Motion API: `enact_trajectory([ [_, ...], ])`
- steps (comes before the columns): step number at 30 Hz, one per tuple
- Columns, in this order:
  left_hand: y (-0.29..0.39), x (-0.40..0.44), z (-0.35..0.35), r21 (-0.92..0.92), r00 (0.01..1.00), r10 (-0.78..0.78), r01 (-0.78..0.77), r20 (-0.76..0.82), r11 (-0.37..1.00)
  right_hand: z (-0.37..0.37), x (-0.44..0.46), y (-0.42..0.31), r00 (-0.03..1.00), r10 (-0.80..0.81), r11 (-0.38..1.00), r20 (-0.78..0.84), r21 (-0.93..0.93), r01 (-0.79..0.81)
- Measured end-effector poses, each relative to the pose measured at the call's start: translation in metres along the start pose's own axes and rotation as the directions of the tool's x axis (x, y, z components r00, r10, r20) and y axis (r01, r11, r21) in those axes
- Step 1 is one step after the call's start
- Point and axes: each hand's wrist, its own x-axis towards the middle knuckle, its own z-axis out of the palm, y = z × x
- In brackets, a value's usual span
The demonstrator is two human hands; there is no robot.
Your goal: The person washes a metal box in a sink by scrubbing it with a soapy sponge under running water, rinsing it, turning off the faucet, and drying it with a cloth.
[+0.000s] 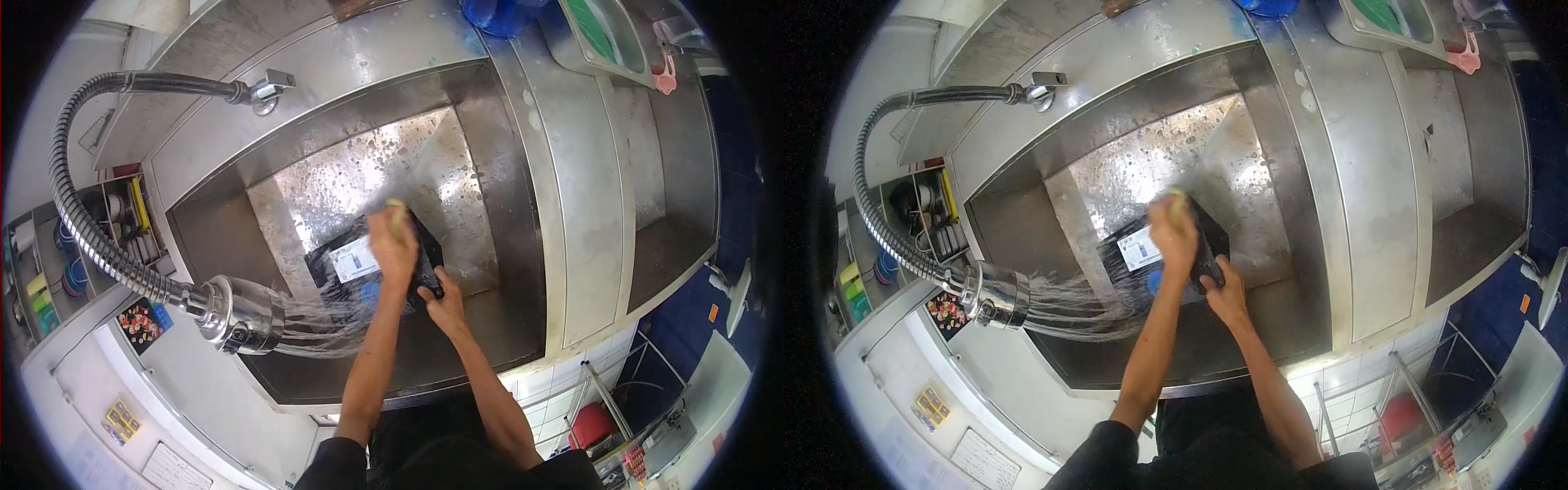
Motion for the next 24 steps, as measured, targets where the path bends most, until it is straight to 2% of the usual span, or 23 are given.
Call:
enact_trajectory([
  [1, 0.006, 0.002, -0.004, 0.027, 0.985, 0.111, -0.116, 0.132, 0.993, -0.002, -0.003, -0.006, 1.0, 0.0, 1.0, 0.003, 0.003, 0.0],
  [2, 0.006, 0.005, -0.008, 0.028, 0.984, 0.11, -0.115, 0.141, 0.993, -0.007, -0.012, -0.011, 1.0, -0.018, 0.999, -0.02, -0.033, 0.017],
  [4, 0.0, 0.02, -0.01, 0.015, 0.986, -0.145, 0.144, 0.082, 0.989, -0.015, -0.018, -0.024, 0.998, -0.038, 0.997, -0.052, -0.068, 0.035],
  [5, -0.003, 0.03, -0.009, 0.044, 0.992, -0.123, 0.123, -0.019, 0.991, -0.017, -0.019, -0.026, 0.999, -0.049, 0.997, -0.024, -0.065, 0.047],
  [6, 0.003, 0.034, -0.009, 0.043, 0.992, -0.119, 0.121, -0.026, 0.992, -0.018, -0.016, -0.029, 0.998, -0.068, 0.996, 0.007, -0.062, 0.068],
  [8, 0.014, 0.037, -0.012, 0.089, 0.986, 0.152, -0.157, 0.067, 0.984, -0.016, -0.019, -0.028, 0.993, -0.113, 0.99, -0.04, -0.091, 0.109],
  [9, 0.015, 0.043, -0.013, 0.112, 0.967, 0.23, -0.241, 0.108, 0.964, -0.014, -0.023, -0.027, 0.985, -0.152, 0.982, -0.083, -0.124, 0.142],
  [10, 0.011, 0.047, -0.008, 0.124, 0.968, 0.226, -0.238, 0.105, 0.963, -0.016, -0.024, -0.026, 0.986, -0.153, 0.982, -0.071, -0.12, 0.144],
  [12, 0.005, 0.052, -0.002, -0.027, 0.975, 0.093, -0.09, 0.203, 0.996, -0.017, -0.026, -0.03, 0.977, -0.191, 0.971, -0.098, -0.164, 0.174],
  [13, 0.013, 0.052, -0.008, 0.058, 0.958, -0.049, 0.034, 0.281, 0.998, -0.02, -0.027, -0.058, 0.959, -0.257, 0.966, -0.123, -0.042, 0.254],
  [14, 0.01, 0.051, -0.015, 0.075, 0.961, -0.053, 0.033, 0.271, 0.997, -0.017, -0.026, -0.058, 0.96, -0.261, 0.965, -0.107, -0.029, 0.259],
  [17, -0.004, 0.044, -0.035, 0.033, 0.976, 0.157, -0.163, 0.15, 0.986, -0.021, -0.025, -0.039, 0.925, -0.331, 0.939, -0.188, -0.164, 0.303],
  [18, -0.016, 0.039, -0.045, 0.04, 0.976, 0.157, -0.165, 0.151, 0.985, -0.022, -0.026, -0.04, 0.926, -0.329, 0.94, -0.185, -0.158, 0.303],
  [20, -0.049, 0.023, -0.065, 0.204, 0.981, 0.154, -0.176, 0.122, 0.963, -0.026, -0.027, -0.044, 0.95, -0.254, 0.963, -0.184, -0.142, 0.23],
  [22, -0.087, -0.002, -0.088, 0.301, 0.996, 0.027, -0.053, 0.091, 0.952, -0.031, -0.025, -0.042, 0.959, -0.21, 0.975, -0.188, -0.112, 0.191],
  [24, -0.11, -0.026, -0.11, 0.316, 0.987, -0.158, 0.152, -0.008, 0.936, -0.035, -0.028, -0.048, 0.962, -0.181, 0.982, -0.203, -0.087, 0.167],
])
